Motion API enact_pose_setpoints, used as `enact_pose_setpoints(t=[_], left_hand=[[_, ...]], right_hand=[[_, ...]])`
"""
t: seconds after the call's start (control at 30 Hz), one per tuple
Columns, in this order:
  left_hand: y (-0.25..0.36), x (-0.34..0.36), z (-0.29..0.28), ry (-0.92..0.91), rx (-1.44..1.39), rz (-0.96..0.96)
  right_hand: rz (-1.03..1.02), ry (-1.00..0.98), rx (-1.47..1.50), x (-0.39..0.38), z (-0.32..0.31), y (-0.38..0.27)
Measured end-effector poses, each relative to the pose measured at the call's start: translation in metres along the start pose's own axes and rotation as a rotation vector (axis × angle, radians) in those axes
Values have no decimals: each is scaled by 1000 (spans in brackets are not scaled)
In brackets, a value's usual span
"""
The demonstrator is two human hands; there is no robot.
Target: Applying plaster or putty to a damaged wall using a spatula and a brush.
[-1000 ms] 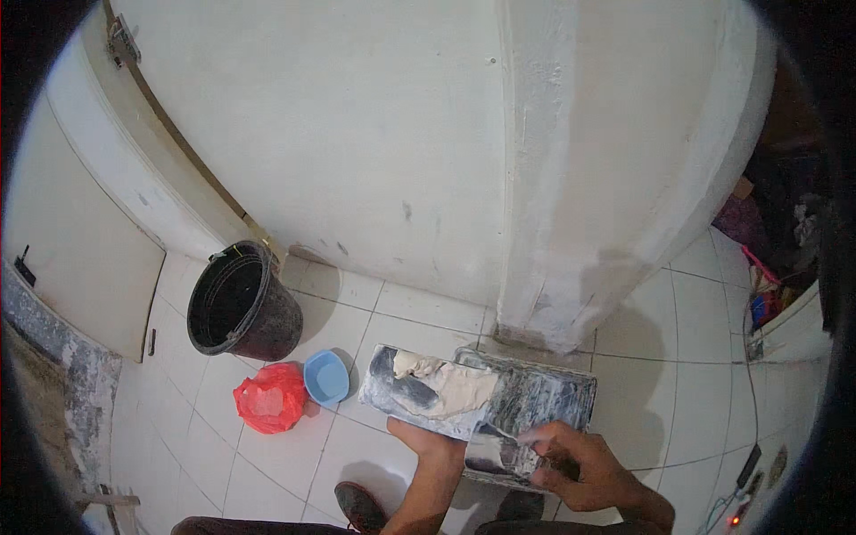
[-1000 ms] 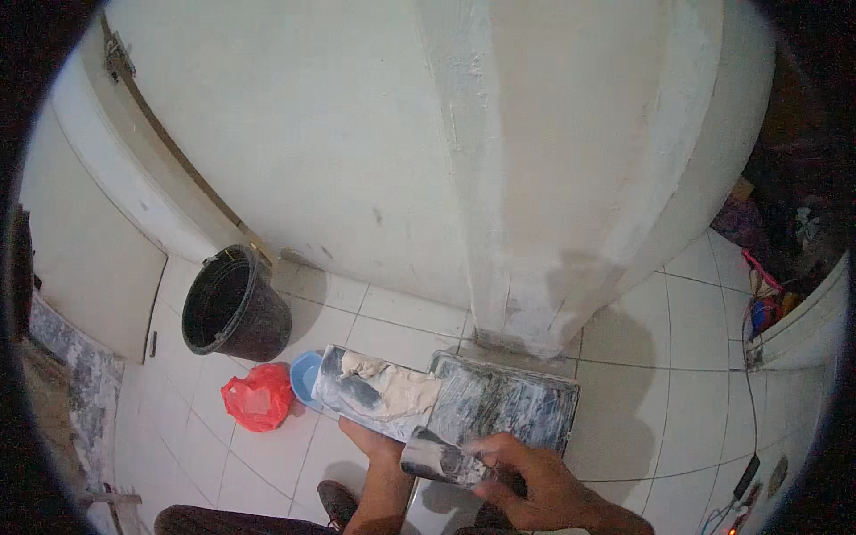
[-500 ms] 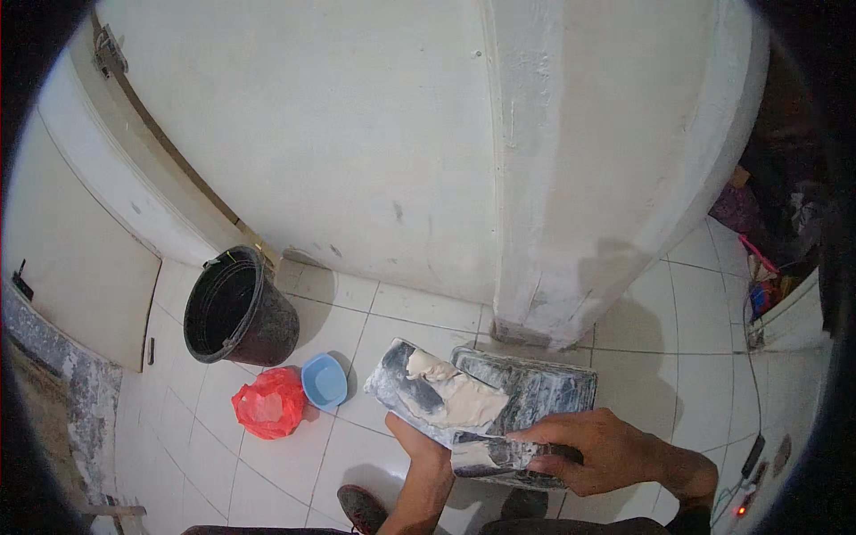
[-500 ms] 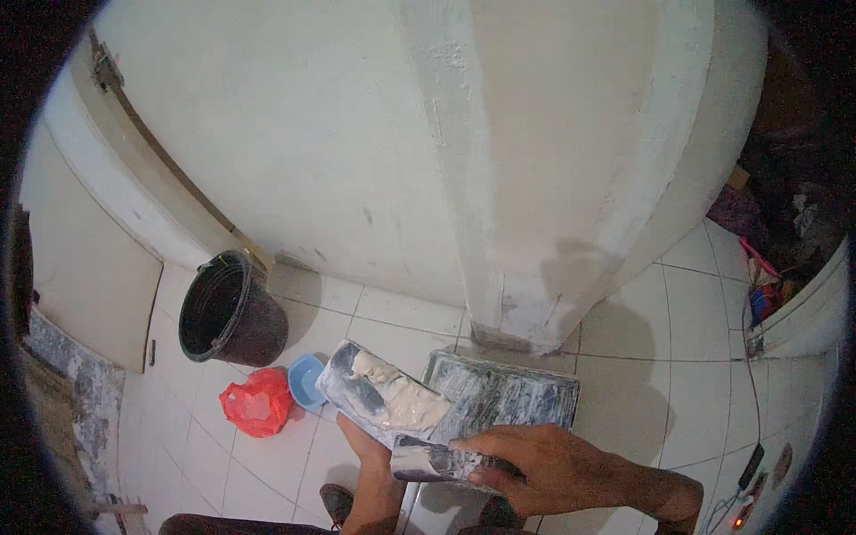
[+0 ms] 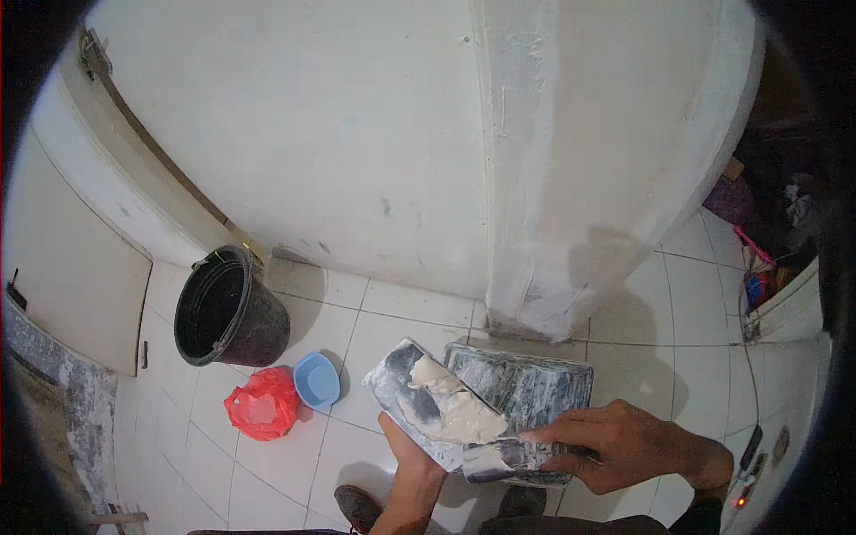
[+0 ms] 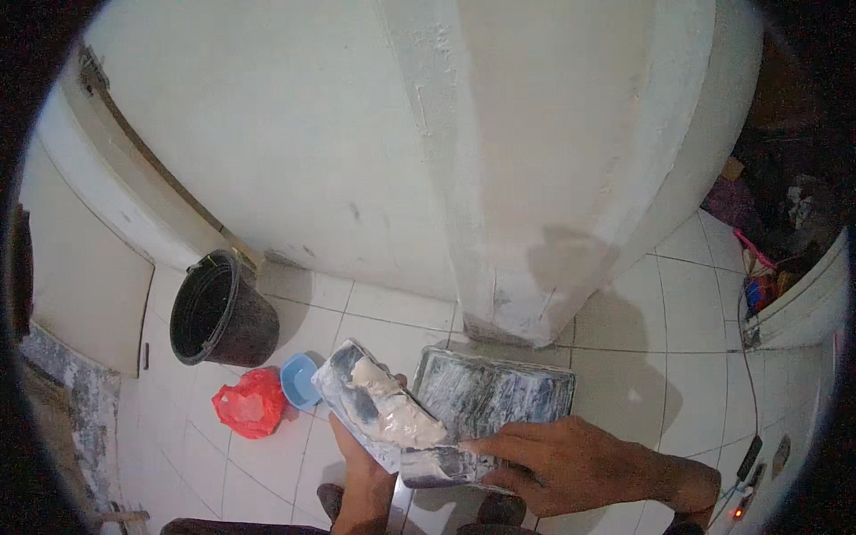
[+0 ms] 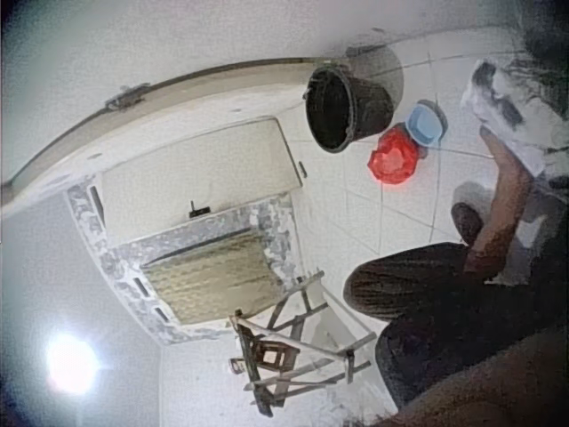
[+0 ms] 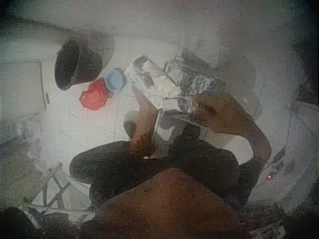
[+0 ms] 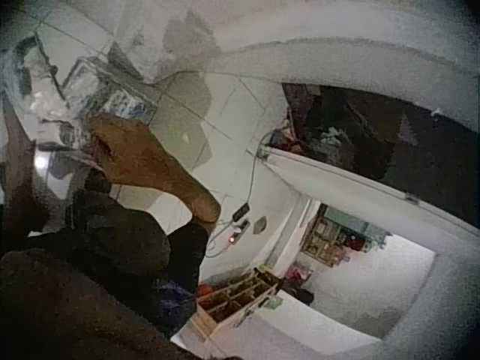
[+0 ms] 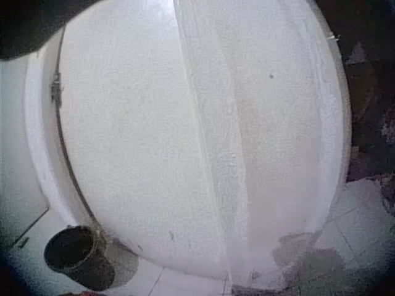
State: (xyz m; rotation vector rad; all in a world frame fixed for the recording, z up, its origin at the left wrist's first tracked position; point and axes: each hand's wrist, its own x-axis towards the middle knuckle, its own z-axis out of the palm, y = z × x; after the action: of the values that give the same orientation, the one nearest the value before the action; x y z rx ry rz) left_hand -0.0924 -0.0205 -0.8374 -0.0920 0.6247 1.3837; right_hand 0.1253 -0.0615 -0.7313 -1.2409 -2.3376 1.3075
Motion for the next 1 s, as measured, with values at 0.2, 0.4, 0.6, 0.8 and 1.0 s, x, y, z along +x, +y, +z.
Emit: enact_pose_setpoints(t=[0.2, 0.4, 0.6, 0.8, 1.0], left_hand=[[5, 12, -6, -136, 50, -60], [8, 6, 4, -85, 51, -93], [9, 19, -23, -219, 76, -259], [9, 24, -48, -237, -86, -555], [8, 1, -5, -36, 523, -439]], right_hand=[[10, -58, -69, 4, -15, -8], [-27, -71, -113, 3, -26, -11], [-34, -146, -92, 15, -32, -6], [-94, -142, -129, 26, -38, -7], [-2, -224, -71, 34, -48, -8]])
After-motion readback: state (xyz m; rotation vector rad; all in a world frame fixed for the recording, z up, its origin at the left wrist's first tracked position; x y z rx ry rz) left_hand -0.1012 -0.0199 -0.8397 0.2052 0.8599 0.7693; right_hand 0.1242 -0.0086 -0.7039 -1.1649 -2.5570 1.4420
